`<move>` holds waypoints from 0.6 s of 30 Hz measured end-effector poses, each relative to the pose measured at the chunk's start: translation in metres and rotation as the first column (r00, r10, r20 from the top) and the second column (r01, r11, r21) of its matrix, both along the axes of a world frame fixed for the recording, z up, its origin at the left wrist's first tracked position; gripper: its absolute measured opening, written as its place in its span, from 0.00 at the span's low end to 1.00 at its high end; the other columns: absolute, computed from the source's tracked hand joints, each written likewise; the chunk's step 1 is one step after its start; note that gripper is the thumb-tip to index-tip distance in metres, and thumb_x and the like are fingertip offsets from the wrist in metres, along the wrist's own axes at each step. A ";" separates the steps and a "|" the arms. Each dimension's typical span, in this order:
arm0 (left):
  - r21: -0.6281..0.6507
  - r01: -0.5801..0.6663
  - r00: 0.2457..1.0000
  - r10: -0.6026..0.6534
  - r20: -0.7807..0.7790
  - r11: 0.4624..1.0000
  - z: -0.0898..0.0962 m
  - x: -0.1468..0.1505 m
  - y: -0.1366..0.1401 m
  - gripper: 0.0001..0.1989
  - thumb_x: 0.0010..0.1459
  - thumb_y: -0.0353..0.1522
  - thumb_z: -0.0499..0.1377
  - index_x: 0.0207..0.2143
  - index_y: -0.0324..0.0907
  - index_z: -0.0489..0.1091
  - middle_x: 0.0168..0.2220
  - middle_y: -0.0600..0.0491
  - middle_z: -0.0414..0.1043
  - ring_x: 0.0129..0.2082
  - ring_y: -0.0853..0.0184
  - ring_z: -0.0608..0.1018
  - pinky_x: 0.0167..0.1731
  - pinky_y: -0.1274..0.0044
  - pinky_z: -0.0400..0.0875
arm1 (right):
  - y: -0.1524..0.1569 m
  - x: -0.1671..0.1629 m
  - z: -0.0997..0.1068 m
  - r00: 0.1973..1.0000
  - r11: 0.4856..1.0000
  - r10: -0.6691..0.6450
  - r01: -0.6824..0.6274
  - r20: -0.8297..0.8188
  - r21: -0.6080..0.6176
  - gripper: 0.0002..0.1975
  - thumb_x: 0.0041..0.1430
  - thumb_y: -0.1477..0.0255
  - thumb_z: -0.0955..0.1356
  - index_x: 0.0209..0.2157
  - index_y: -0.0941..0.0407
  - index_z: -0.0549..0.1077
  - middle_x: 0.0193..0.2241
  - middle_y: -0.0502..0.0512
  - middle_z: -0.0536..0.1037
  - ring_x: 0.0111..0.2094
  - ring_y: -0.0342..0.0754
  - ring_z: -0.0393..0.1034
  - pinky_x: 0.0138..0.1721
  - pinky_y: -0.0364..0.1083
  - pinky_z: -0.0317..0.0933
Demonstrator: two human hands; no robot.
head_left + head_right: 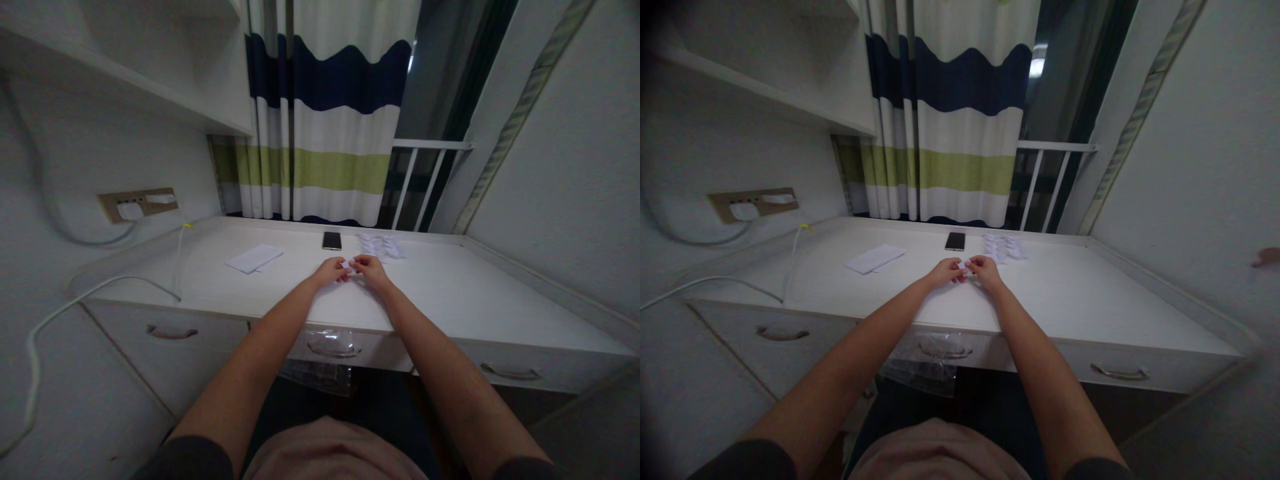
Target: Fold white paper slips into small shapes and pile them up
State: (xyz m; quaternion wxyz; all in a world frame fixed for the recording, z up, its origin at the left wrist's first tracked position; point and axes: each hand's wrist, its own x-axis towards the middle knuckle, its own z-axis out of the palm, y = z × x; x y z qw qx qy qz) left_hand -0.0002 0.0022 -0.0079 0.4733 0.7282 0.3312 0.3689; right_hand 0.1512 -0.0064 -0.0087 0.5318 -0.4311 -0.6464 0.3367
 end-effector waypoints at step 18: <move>-0.084 -0.067 0.990 0.076 0.116 0.994 0.006 0.001 -0.001 0.09 0.48 0.30 0.61 0.30 0.36 0.63 0.20 0.54 0.70 0.20 0.73 0.73 0.22 0.82 0.63 | -0.002 -0.001 0.002 0.997 1.000 -0.015 0.016 -0.076 0.022 0.22 0.35 0.56 0.70 0.31 0.55 0.69 0.15 0.46 0.69 0.19 0.43 0.65 0.24 0.44 0.61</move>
